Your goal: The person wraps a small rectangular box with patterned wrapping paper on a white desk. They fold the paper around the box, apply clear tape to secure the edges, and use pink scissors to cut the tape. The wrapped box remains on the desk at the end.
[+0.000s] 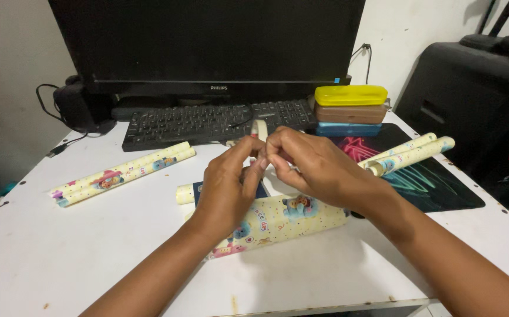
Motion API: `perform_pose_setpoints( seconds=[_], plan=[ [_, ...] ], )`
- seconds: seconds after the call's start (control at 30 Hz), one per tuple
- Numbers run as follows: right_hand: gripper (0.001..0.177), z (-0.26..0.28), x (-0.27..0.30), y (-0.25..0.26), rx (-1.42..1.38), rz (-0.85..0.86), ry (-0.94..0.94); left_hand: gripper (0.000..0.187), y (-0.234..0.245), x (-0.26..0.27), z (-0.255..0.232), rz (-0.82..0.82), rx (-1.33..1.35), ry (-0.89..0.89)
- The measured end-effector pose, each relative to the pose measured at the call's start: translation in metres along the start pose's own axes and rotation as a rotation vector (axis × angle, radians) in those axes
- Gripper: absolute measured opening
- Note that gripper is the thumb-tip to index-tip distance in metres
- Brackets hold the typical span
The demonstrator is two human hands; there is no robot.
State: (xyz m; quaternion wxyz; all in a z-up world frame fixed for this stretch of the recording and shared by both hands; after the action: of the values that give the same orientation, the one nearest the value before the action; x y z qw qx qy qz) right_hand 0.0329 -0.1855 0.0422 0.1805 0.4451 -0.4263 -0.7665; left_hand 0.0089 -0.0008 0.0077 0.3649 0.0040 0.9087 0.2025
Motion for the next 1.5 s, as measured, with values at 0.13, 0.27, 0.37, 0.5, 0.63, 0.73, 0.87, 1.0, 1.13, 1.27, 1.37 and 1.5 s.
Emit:
perform_pose_setpoints(
  seconds=[0.13,0.27,0.37,0.5,0.63,0.73,0.87,1.0,1.13,1.27,1.37,1.5],
  plan=[
    [0.023,-0.007,-0.001,-0.006,-0.273,-0.152,-0.035,0.012,0.0,-0.001,0.005,-0.005,0.108,0.137],
    [0.037,-0.015,0.002,-0.013,-0.426,0.015,-0.181,0.013,0.001,0.0,0.01,0.009,0.122,0.206],
    [0.038,-0.015,-0.004,-0.028,-0.328,-0.067,-0.003,0.012,0.001,0.0,0.011,-0.035,0.299,-0.02],
    [0.028,-0.018,-0.007,-0.037,-0.407,-0.147,-0.15,0.014,0.002,0.0,0.015,-0.021,0.387,0.021],
    [0.013,-0.019,-0.006,-0.029,-0.104,-0.196,0.124,0.016,0.003,-0.004,0.016,-0.116,0.411,-0.11],
    [0.016,-0.018,-0.006,-0.027,-0.155,-0.188,0.038,0.018,0.006,-0.002,0.016,-0.203,0.138,-0.125],
    [0.026,-0.008,-0.007,-0.024,-0.221,-0.185,-0.15,0.019,0.006,0.002,0.012,-0.276,0.157,-0.176],
    [0.042,0.001,-0.019,-0.013,-0.622,-0.242,-0.137,0.021,0.007,0.004,0.008,-0.287,0.155,-0.188],
    [0.033,0.004,-0.018,-0.002,-0.547,-0.195,-0.091,0.022,0.007,0.006,0.006,-0.326,0.119,-0.229],
    [0.02,0.005,-0.019,0.001,-0.557,-0.155,0.04,0.023,0.009,0.007,0.007,-0.334,0.154,-0.204],
    [0.02,0.002,-0.02,0.002,-0.454,-0.171,-0.064,0.024,0.009,0.007,0.008,-0.333,0.137,-0.197],
    [0.019,-0.001,-0.021,0.002,-0.269,-0.253,0.022,0.053,0.006,0.004,0.007,-0.176,0.17,-0.124]
  ],
)
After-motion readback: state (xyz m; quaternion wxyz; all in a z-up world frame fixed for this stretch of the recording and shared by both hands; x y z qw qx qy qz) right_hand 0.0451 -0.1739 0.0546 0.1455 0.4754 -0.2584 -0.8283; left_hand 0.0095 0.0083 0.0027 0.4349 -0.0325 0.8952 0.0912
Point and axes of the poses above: each hand's wrist, its own x-axis away from the middle knuckle, its own y-axis out of the back of the hand, z = x × y, the point moved 1 cm from there along -x, towards the middle knuckle, and after that the axes turned 1 degree about y, right-handed, at the moved point
